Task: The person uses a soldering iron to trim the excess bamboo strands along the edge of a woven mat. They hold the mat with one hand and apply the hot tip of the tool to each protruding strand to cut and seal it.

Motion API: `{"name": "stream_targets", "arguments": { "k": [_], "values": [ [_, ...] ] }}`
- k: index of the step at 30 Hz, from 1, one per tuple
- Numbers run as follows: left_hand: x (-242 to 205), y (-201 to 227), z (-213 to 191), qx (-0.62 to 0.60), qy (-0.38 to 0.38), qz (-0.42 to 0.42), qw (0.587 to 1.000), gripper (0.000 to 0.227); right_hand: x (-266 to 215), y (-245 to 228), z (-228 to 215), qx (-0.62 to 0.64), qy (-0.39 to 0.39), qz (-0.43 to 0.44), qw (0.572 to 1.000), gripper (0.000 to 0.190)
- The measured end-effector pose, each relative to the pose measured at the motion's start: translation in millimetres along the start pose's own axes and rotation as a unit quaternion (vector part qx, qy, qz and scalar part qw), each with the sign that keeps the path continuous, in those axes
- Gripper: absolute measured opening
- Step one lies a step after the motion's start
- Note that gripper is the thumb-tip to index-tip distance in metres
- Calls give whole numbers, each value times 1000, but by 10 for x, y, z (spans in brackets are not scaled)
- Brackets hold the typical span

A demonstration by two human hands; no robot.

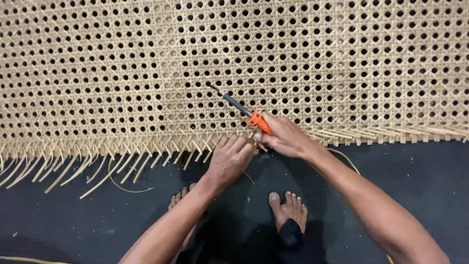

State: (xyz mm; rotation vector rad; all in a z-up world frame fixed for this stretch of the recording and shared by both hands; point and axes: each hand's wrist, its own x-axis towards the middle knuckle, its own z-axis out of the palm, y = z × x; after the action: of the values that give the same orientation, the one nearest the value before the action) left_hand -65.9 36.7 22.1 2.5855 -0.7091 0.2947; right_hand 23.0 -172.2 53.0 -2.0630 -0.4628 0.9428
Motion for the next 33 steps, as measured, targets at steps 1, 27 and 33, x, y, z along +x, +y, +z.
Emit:
{"name": "stream_targets", "arguments": {
  "k": [1,27,33],
  "values": [
    [6,-29,44,-3,0,5,1000,12,-17,-6,5,0,5,3,1000,22],
    [636,-202,-333,-322,-355,-405,779,36,27,-12,374,337,205,101,913,18],
    [348,-103,185,-220,-408,-348,815,18,10,-143,359,371,240,122,889,20]
  ]
}}
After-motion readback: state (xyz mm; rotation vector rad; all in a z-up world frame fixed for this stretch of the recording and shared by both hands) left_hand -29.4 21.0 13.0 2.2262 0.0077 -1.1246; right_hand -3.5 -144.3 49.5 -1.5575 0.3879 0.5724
